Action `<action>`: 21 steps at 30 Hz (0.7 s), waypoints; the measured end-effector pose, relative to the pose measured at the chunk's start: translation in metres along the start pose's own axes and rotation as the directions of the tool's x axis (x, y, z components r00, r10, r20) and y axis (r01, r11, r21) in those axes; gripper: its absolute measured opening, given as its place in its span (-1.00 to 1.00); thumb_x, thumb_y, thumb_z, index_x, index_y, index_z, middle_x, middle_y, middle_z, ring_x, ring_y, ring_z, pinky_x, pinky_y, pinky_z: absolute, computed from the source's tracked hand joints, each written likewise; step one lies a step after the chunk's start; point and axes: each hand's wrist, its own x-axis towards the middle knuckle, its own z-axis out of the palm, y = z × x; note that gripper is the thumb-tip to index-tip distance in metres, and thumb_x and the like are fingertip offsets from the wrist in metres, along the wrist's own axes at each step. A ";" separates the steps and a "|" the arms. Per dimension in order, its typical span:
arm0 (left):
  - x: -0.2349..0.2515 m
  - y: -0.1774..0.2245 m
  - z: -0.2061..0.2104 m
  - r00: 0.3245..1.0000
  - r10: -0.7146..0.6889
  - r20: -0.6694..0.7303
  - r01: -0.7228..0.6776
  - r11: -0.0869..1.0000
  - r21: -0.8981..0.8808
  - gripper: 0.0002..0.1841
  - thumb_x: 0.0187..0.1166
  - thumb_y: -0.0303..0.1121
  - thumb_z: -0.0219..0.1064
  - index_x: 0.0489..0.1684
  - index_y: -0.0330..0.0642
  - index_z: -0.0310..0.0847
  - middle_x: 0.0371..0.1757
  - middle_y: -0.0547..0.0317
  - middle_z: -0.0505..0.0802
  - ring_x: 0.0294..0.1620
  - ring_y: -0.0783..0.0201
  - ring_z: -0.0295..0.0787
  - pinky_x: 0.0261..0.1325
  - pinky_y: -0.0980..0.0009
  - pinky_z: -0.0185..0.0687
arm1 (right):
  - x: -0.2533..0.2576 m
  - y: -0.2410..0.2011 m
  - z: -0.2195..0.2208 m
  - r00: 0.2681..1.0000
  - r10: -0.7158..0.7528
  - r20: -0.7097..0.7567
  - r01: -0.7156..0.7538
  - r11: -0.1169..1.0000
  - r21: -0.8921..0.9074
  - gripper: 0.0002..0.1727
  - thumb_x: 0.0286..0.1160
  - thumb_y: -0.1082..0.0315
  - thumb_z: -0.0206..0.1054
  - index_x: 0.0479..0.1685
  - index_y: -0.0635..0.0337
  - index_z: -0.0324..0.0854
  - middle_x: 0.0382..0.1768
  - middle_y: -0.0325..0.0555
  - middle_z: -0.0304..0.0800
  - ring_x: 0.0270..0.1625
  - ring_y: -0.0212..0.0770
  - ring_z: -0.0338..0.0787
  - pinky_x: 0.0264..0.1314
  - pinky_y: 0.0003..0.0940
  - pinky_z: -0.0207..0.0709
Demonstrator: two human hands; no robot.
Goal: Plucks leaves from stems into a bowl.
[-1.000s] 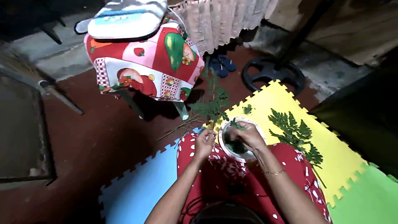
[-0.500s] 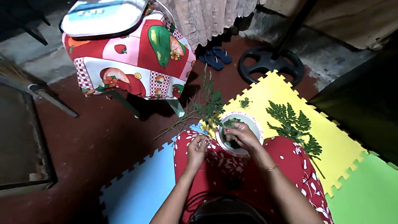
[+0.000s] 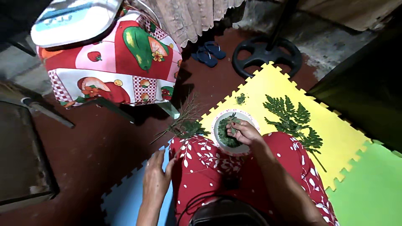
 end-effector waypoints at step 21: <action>0.115 0.134 0.099 0.822 0.545 0.165 -0.509 0.833 -0.219 -0.82 0.54 -0.64 0.27 -0.16 -0.48 0.84 -0.05 -0.28 0.89 0.06 -0.16 0.86 0.26 0.03 0.68 | -0.001 -0.009 -0.010 0.994 -0.105 -0.024 0.104 0.993 -0.059 -0.85 0.72 0.59 0.09 0.09 0.38 0.52 -0.33 -0.20 0.78 -0.32 -0.36 0.82 -0.10 -0.43 0.76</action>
